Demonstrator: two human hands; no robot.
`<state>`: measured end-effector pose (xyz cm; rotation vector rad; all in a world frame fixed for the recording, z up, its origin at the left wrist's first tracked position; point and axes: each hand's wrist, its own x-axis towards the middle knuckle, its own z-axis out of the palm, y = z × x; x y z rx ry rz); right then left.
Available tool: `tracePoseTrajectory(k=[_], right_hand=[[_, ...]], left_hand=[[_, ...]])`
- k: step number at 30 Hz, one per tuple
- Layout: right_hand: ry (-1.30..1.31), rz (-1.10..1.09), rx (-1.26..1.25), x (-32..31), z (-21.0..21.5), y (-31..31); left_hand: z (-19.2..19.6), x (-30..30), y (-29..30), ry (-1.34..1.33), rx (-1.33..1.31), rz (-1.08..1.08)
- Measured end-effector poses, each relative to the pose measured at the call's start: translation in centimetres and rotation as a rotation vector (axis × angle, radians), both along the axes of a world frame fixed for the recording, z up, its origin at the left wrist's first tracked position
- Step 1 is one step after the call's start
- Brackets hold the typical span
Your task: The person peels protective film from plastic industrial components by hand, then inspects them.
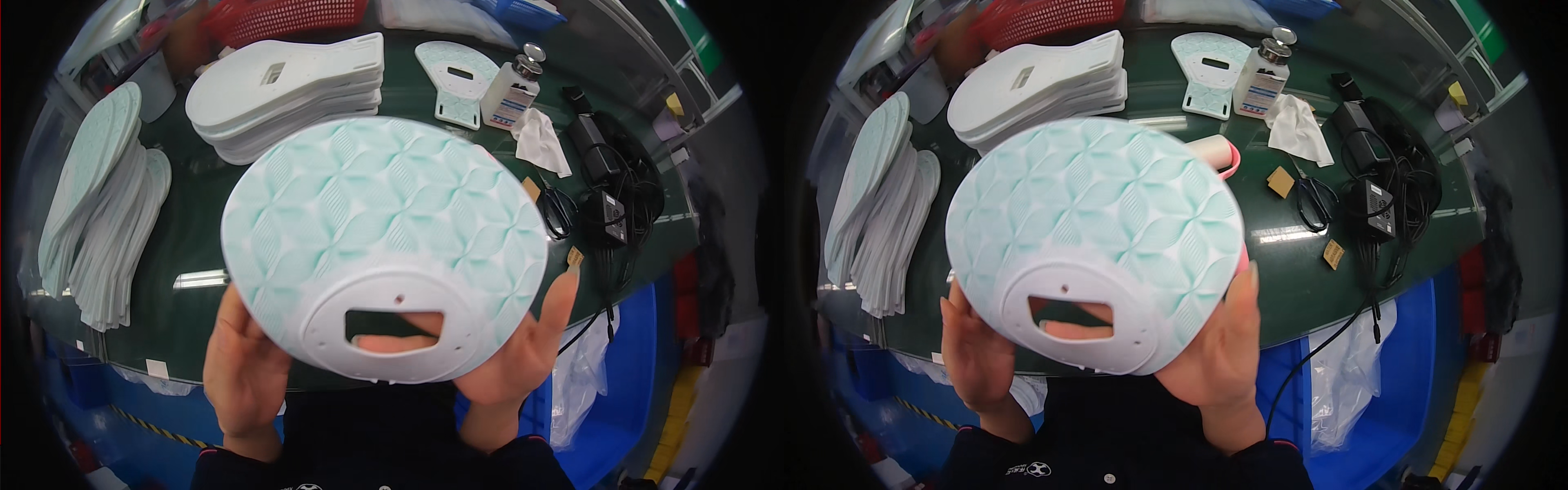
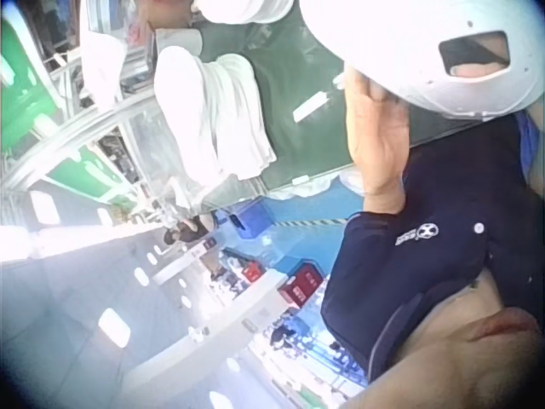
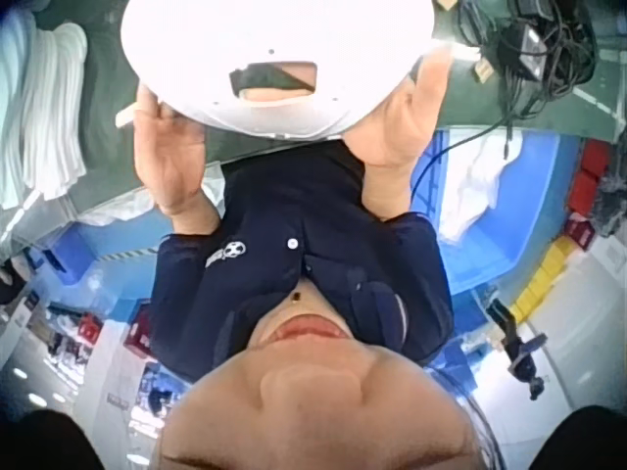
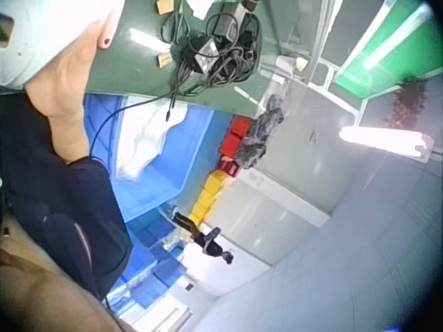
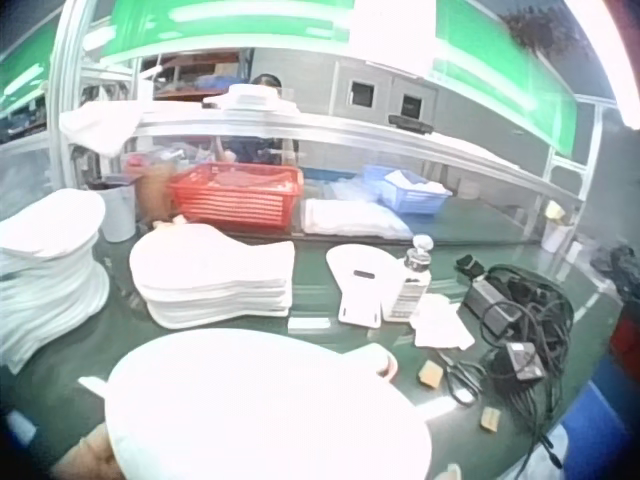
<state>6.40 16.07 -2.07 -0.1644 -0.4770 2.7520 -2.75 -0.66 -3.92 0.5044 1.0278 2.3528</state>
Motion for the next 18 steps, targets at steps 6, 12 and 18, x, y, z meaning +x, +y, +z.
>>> tracePoseTrajectory(k=[6,12,18], right_hand=[[0.303,0.1,0.054,-2.6,2.3,3.6],[0.37,0.144,0.163,-3.9,3.8,4.9],[0.226,0.075,0.43,-4.4,4.5,5.1]], left_hand=[[1.2,2.4,0.6,0.138,-0.407,-0.375],[1.8,2.8,0.5,0.062,-0.212,-0.537],[2.3,2.4,0.5,-0.006,-0.122,-0.499]])
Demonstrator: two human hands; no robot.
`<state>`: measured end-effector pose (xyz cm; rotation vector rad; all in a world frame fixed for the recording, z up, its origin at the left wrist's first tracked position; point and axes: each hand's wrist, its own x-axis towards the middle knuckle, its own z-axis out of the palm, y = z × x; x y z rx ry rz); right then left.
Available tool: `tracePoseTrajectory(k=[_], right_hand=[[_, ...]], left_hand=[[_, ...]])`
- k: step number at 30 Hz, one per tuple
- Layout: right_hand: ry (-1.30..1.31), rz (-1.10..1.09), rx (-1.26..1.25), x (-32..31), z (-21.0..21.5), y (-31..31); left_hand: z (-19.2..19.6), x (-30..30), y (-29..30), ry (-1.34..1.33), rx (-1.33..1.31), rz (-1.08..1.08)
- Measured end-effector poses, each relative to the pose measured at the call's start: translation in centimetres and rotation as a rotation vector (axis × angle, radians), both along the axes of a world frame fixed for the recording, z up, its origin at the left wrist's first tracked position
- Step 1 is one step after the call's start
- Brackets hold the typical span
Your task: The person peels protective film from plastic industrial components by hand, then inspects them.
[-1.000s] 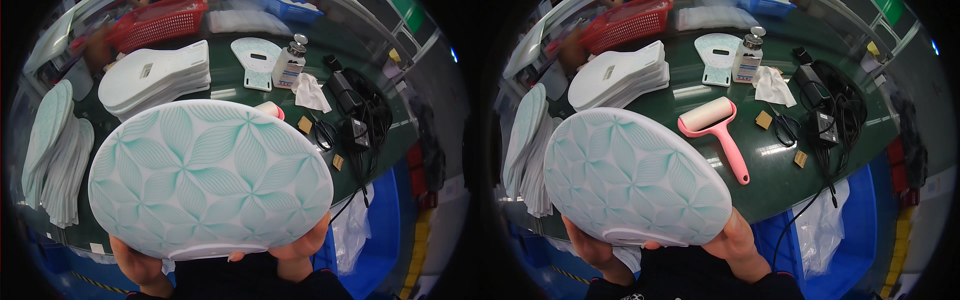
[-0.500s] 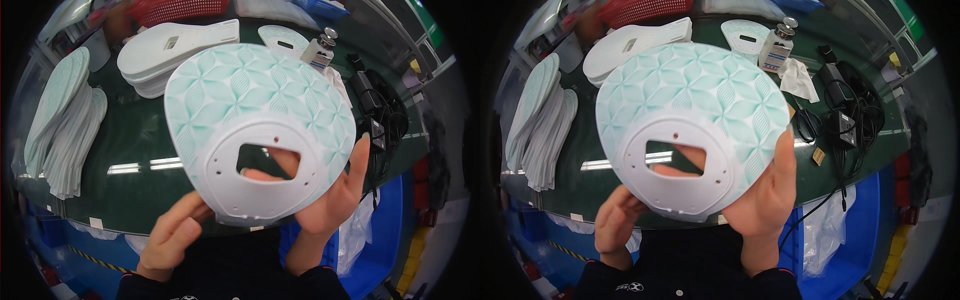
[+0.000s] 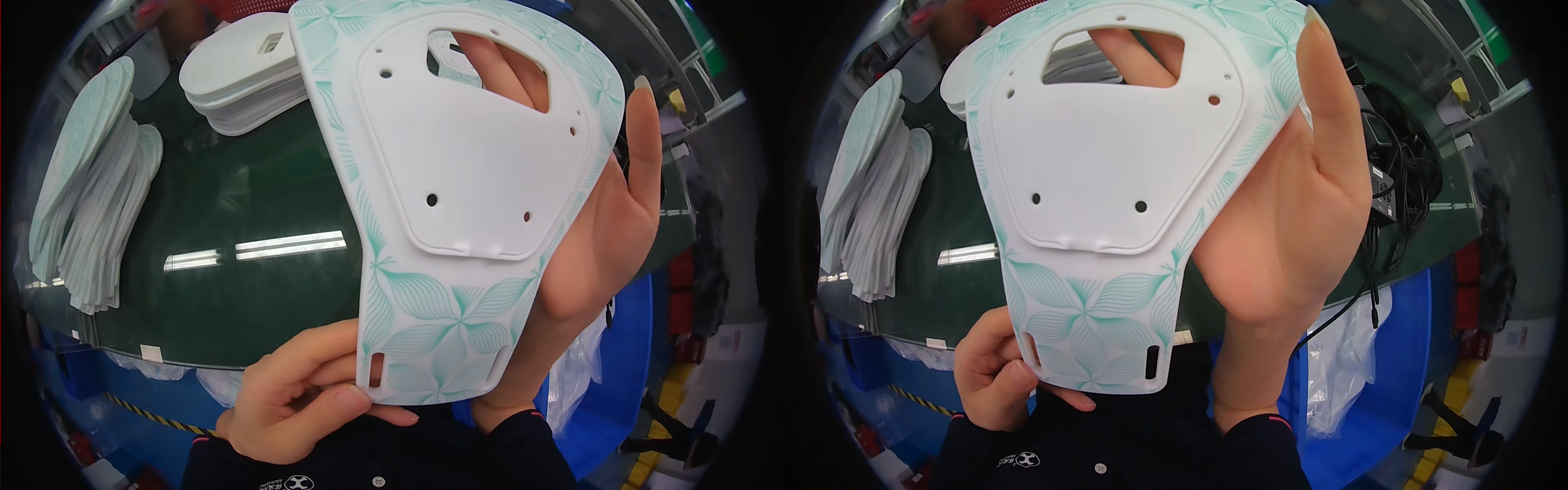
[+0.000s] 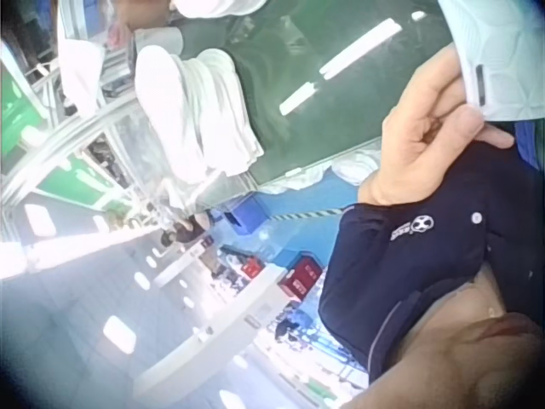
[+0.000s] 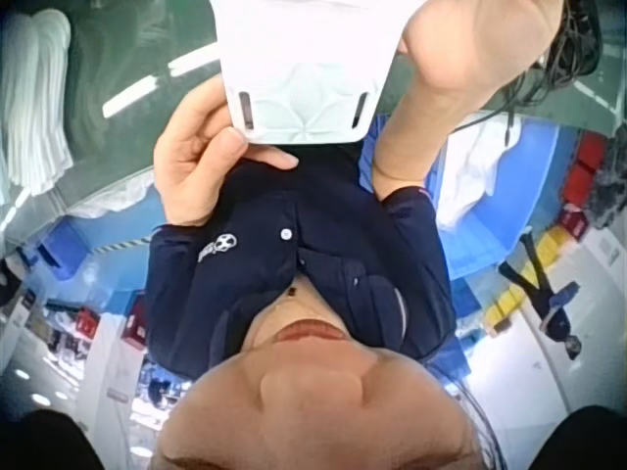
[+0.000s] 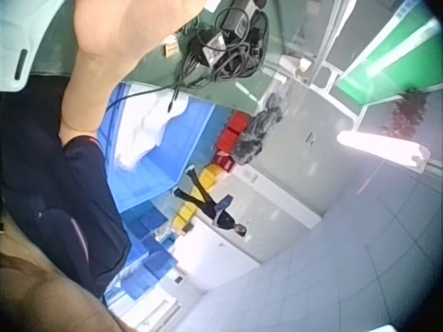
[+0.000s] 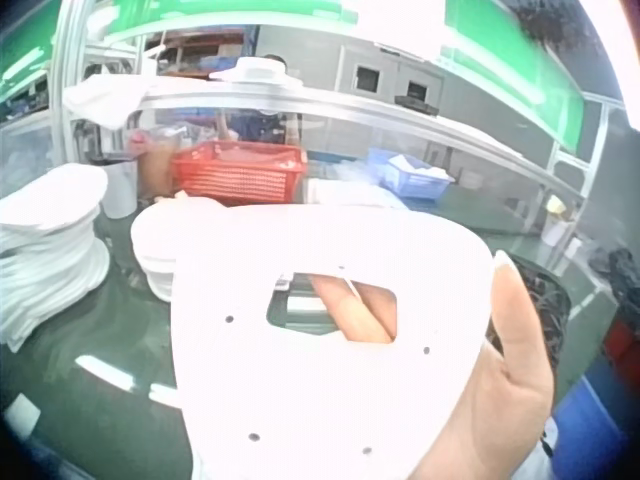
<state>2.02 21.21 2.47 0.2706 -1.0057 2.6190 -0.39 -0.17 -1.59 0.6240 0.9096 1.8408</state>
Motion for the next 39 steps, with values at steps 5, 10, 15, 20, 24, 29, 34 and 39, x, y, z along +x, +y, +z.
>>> tracePoseTrajectory(k=[5,10,15,20,24,29,34,39], right_hand=[[-0.361,-0.326,0.312,-0.2,-0.6,0.1],[0.009,0.013,-0.011,-0.6,-0.3,-0.7],[-0.37,-0.377,0.513,1.5,-1.5,-6.4],[-0.074,-0.452,1.544,2.0,-4.1,-9.5],[-0.154,-0.499,1.478,3.6,-3.7,-7.6],[-0.292,-0.622,0.536,3.5,-5.7,-5.9],[-0.234,-0.278,0.231,6.4,-8.0,-5.6],[-0.397,-0.135,0.013,7.1,-7.1,-7.1]], left_hand=[[0.1,0.3,-0.2,-0.046,0.101,0.044],[0.0,0.2,0.4,0.082,0.095,0.108],[-1.3,-2.2,1.5,0.486,-0.079,0.444],[-1.8,-1.2,1.4,0.149,0.031,0.355],[-1.1,-2.8,1.7,0.119,-0.065,0.44],[-0.5,-2.9,1.8,-0.275,0.343,0.343],[0.5,-2.4,1.4,-0.269,0.286,0.349],[1.3,-2.2,0.0,-0.096,0.042,0.309]])
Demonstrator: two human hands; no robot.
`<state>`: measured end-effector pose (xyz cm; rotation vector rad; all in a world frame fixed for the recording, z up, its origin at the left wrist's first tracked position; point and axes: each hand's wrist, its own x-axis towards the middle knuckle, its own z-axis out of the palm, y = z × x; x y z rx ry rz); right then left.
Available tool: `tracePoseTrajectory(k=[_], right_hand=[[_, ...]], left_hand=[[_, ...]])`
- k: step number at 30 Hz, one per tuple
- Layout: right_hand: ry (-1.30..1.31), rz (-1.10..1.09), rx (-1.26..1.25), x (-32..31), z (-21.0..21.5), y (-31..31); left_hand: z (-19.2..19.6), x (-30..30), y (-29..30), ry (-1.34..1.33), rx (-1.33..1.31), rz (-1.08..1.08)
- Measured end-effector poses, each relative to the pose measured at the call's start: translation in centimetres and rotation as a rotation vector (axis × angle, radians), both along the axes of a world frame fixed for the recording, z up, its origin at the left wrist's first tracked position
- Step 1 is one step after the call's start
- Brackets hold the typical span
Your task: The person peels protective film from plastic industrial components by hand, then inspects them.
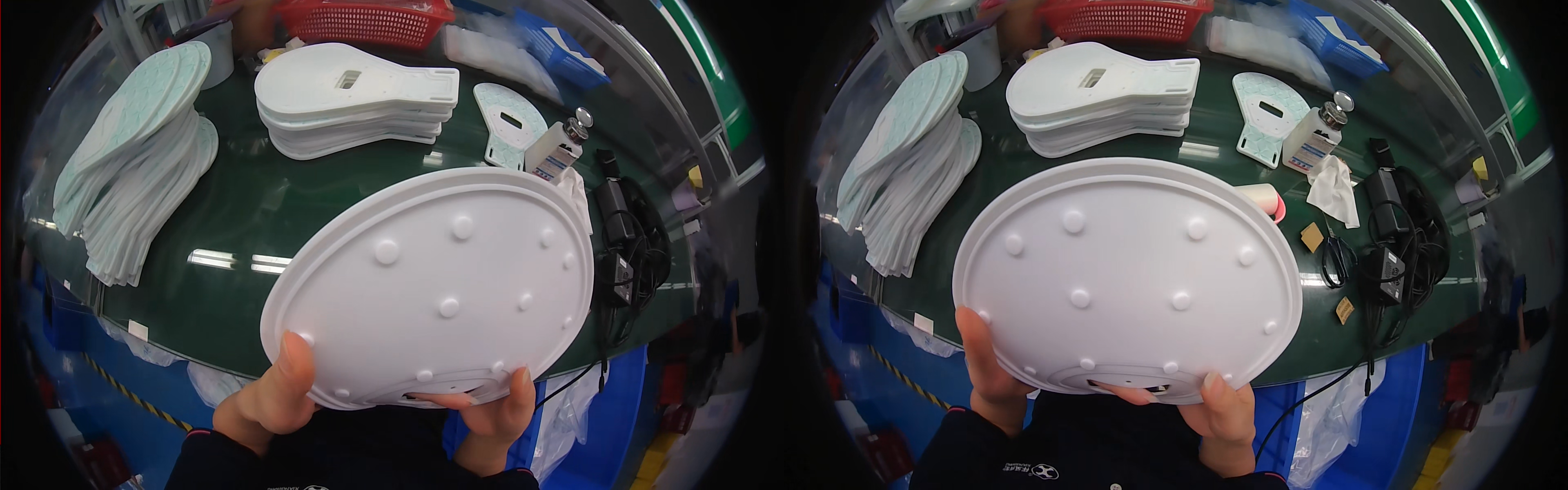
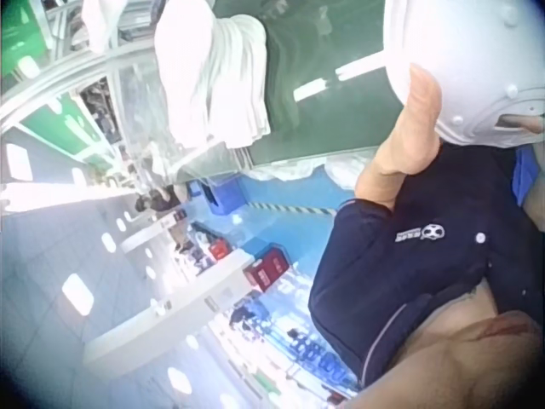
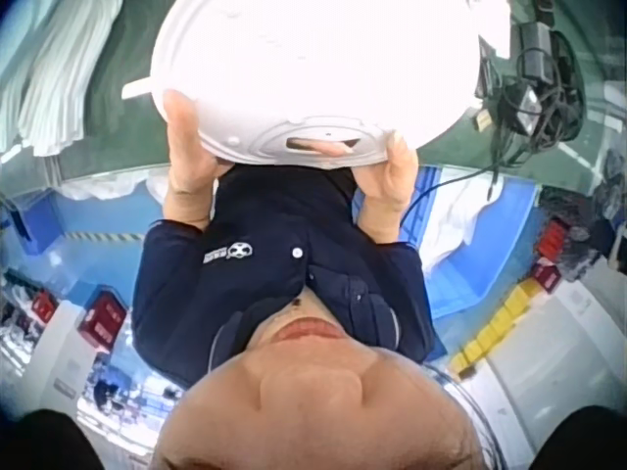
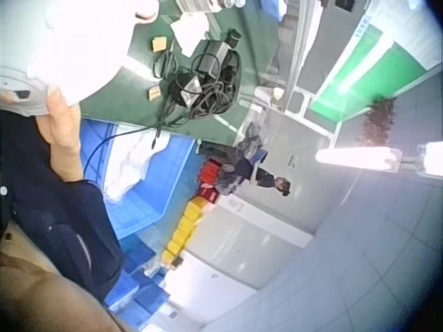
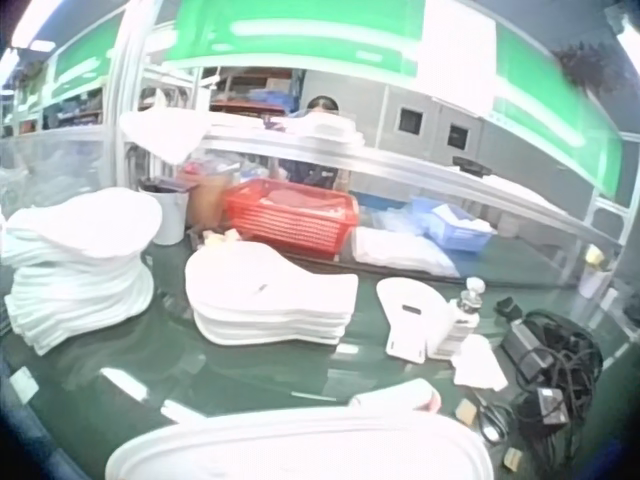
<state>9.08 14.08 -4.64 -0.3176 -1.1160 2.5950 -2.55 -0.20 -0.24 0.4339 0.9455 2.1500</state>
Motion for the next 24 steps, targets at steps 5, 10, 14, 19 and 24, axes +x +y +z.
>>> tracePoseTrajectory(k=[5,10,14,19,24], right_hand=[[0.047,-0.018,-0.093,-0.1,0.3,-0.1],[0.098,0.0,-0.096,-2.2,2.1,1.7],[0.437,0.11,-0.368,-4.6,3.0,3.9],[0.757,0.392,-0.391,-7.0,2.4,6.5],[0.682,0.383,-0.601,-6.9,6.2,7.2]], left_hand=[[-1.0,-0.1,-0.5,0.225,-0.301,0.091],[-1.7,-1.7,1.3,0.413,-0.172,0.3],[-2.6,0.4,0.3,0.22,-0.172,-0.294],[-2.3,1.5,0.4,0.257,-0.201,-0.552],[-1.2,2.8,0.4,0.075,-0.02,-0.581]])
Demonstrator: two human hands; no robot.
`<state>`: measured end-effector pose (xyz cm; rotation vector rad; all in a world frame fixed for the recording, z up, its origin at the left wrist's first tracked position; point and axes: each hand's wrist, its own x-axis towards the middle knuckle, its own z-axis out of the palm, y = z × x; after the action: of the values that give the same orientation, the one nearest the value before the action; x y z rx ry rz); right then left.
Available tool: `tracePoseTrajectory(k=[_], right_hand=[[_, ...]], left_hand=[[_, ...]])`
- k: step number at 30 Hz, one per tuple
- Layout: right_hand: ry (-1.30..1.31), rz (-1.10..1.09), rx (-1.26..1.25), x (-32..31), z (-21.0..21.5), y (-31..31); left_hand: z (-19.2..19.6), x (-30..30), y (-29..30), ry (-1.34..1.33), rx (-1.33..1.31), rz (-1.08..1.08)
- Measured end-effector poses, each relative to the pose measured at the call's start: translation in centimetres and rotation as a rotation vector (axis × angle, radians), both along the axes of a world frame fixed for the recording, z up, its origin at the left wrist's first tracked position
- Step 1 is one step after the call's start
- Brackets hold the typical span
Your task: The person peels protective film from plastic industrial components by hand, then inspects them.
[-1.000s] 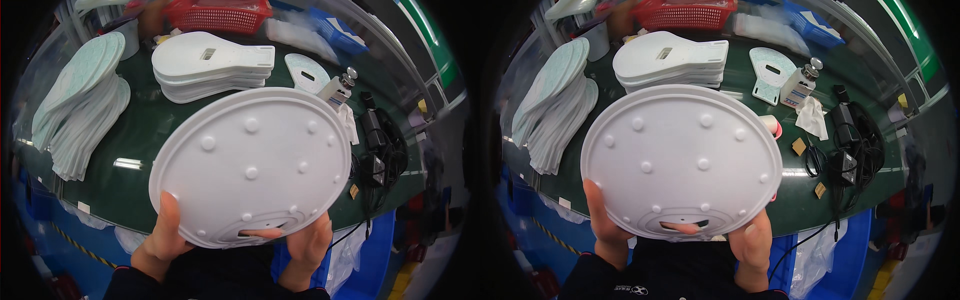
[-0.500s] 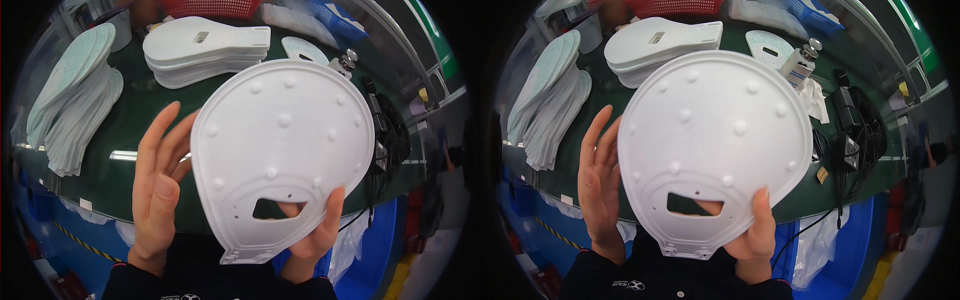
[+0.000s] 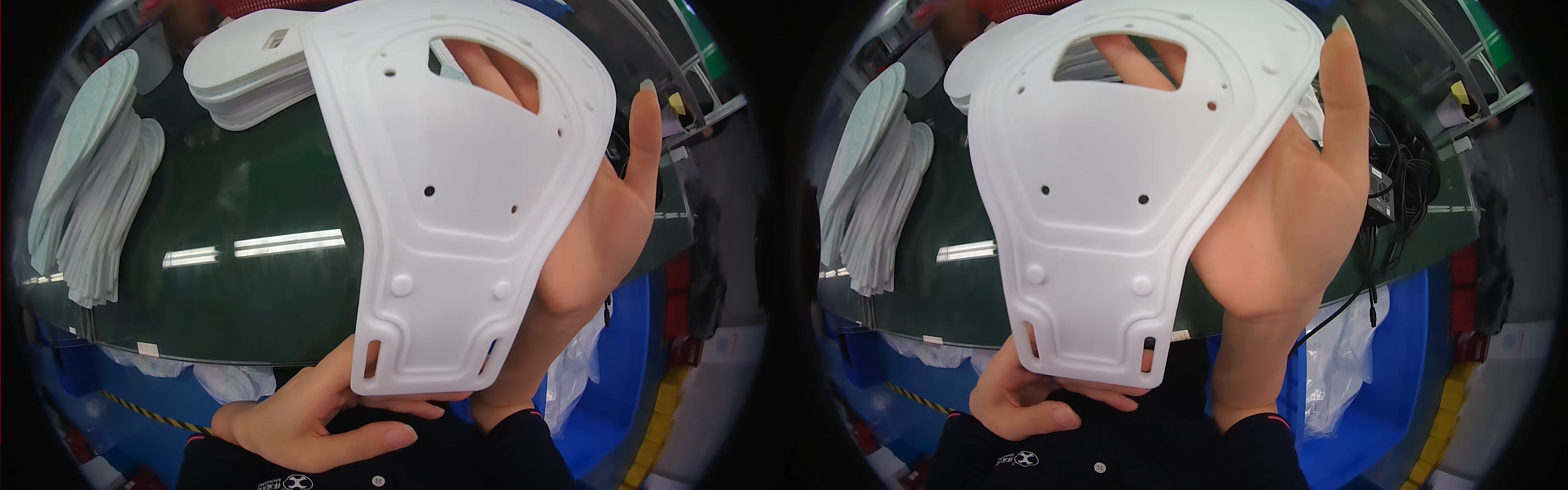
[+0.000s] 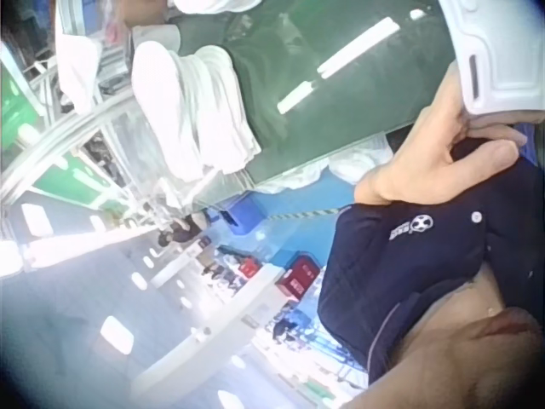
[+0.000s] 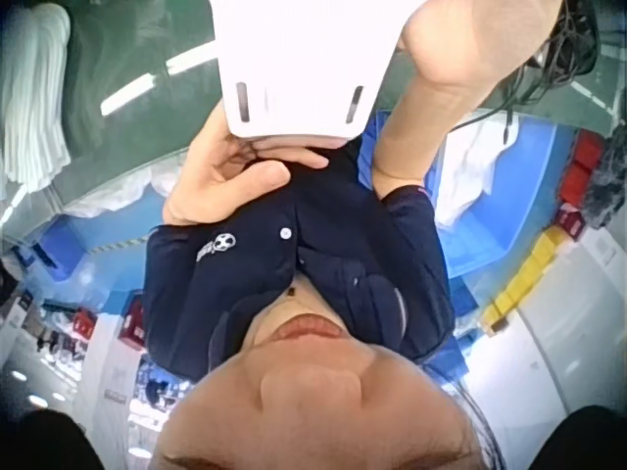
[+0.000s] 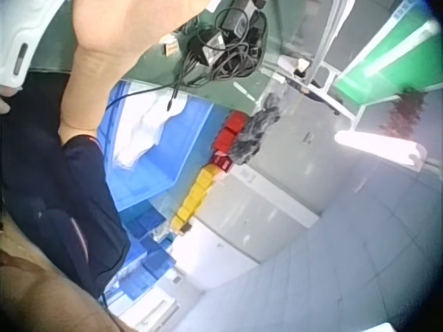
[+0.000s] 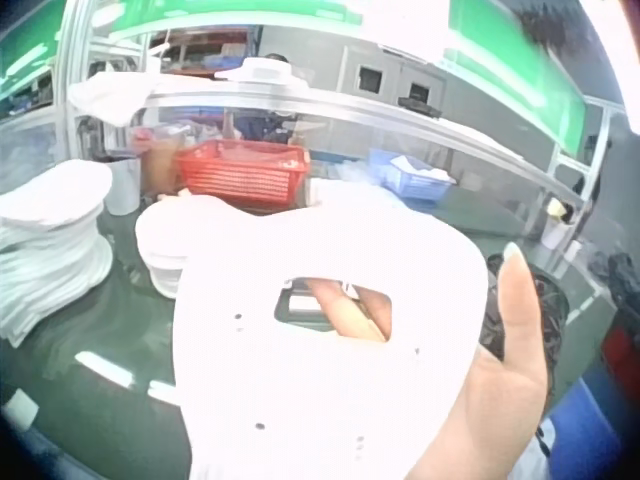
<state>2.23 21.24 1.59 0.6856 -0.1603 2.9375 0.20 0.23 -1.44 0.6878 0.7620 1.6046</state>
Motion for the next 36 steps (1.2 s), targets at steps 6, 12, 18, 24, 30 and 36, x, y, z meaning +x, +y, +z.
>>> tracePoseTrajectory(k=[6,12,18,24,30,36], right_hand=[[0.018,-0.011,0.267,-0.6,-3.2,2.6],[0.012,0.138,0.14,-2.1,-2.6,0.9],[-0.518,-0.371,0.42,-0.7,-1.4,-1.9],[-0.649,-0.289,0.274,1.5,-4.1,-4.3],[-0.586,-0.173,0.063,3.9,-8.1,-4.9],[-0.59,-0.52,0.659,3.7,-7.8,-3.9]], left_hand=[[-0.8,-0.2,-0.1,0.066,0.018,-0.024],[-0.5,1.2,0.3,0.247,0.102,0.572],[0.2,-1.7,0.4,1.252,0.093,0.807],[0.9,-3.2,-1.9,1.538,-0.053,1.128],[-0.8,-4.8,1.1,0.717,0.175,1.005],[-0.1,-4.5,0.4,1.265,0.175,1.035]])
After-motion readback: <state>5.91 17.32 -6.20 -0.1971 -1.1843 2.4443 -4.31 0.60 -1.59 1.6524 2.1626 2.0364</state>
